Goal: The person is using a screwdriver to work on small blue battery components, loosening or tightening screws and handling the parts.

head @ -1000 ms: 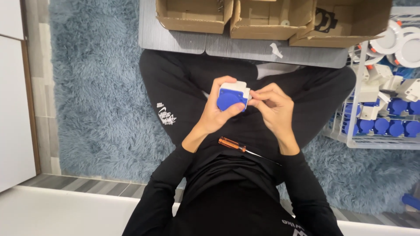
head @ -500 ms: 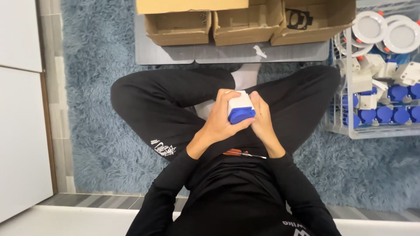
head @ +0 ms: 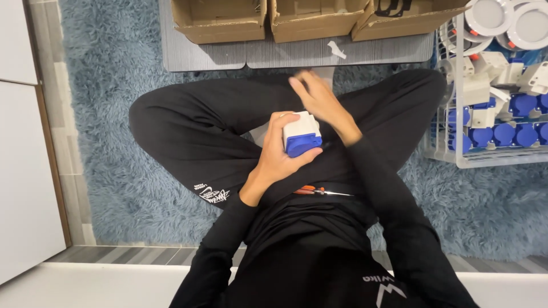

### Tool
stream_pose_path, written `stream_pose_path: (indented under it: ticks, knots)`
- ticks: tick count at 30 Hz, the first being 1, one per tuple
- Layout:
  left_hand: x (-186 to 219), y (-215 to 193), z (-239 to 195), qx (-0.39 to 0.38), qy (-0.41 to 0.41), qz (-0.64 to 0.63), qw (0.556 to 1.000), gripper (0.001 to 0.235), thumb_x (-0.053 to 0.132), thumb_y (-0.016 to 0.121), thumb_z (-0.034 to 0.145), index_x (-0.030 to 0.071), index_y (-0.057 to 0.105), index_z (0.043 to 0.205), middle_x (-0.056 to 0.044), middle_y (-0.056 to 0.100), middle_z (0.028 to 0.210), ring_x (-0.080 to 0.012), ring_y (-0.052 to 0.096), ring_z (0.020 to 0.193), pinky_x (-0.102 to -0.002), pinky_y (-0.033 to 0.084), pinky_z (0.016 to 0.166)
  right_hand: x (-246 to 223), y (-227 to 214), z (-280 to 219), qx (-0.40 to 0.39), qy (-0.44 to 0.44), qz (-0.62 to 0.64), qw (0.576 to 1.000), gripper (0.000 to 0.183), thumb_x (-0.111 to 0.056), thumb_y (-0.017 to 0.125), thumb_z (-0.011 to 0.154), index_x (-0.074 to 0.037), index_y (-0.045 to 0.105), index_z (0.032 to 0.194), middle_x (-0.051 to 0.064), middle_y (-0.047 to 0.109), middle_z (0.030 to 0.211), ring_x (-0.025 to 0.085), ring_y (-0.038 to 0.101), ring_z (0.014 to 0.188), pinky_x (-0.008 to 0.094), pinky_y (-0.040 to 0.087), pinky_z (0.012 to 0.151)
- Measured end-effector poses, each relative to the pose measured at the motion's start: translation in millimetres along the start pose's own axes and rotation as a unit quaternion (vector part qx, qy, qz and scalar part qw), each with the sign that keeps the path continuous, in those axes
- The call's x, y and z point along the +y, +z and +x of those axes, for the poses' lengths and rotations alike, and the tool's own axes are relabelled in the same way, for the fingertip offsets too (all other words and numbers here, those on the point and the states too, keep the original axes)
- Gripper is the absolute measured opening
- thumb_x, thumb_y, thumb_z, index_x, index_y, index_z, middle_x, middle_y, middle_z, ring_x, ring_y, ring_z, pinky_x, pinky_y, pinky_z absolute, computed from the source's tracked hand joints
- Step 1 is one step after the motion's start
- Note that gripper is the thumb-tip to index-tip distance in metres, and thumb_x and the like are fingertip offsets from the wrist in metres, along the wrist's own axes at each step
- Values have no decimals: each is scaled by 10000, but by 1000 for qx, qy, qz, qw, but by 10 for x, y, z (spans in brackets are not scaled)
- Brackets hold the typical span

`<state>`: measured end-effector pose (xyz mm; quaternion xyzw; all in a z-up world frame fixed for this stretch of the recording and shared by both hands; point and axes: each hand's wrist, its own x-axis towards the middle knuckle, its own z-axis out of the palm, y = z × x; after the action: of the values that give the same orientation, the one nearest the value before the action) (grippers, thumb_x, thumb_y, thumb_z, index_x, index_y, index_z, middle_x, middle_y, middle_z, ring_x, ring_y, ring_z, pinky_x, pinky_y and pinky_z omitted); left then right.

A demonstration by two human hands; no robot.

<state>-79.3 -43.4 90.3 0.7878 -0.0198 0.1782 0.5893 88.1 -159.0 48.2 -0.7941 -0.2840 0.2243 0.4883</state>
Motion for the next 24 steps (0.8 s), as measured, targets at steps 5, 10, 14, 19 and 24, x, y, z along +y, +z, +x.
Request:
stream_pose_path:
  ticks: [5, 10, 14, 19, 24]
  knots:
    - [136, -75, -110, 17, -9, -53, 998, 781, 376, 1011, 821, 90, 556, 1388, -141, 583, 1296, -327, 630, 1205, -473, 502, 1035, 402, 221, 520, -64, 17, -206, 976, 722, -607, 319, 1221, -12, 726, 1261, 344, 743, 1177, 543, 684, 1196, 624, 454, 1098]
    - [242, -205, -285, 6, -90, -110, 990, 739, 115, 867, 849, 111, 459, 1465, -110, 533, 1379, -261, 623, 1200, -379, 528, 1076, 178, 221, 338, -16, -48, -313, 948, 705, -500, 402, 1183, -27, 808, 853, 234, 776, 796, 498, 720, 717, 531, 589, 740]
    - [151, -231, -381, 0, -141, -251, 958, 678, 104, 732, 924, 96, 436, 1534, -135, 523, 1544, -278, 585, 1345, -385, 479, 1184, 244, 325, -342, -15, -80, -369, 926, 563, -427, 433, 1147, -101, 830, 917, 197, 802, 844, 502, 716, 681, 542, 563, 620]
    - [267, -383, -107, -51, -57, -236, 969, 862, 66, 863, 867, 100, 351, 1560, -143, 383, 1659, -318, 444, 1537, -441, 395, 1311, 581, 452, -639, 13, -53, -371, 927, 237, -241, 707, 776, -46, 699, 910, 216, 710, 709, 481, 695, 632, 516, 532, 577]
    - [207, -489, 354, -49, -45, -137, 988, 813, -54, 814, 908, 96, 317, 1533, -144, 475, 1562, -294, 578, 1394, -415, 502, 1205, 559, 498, -615, 27, -27, -349, 936, 545, -503, 596, 1055, 8, 728, 920, 230, 723, 697, 483, 698, 639, 526, 547, 612]
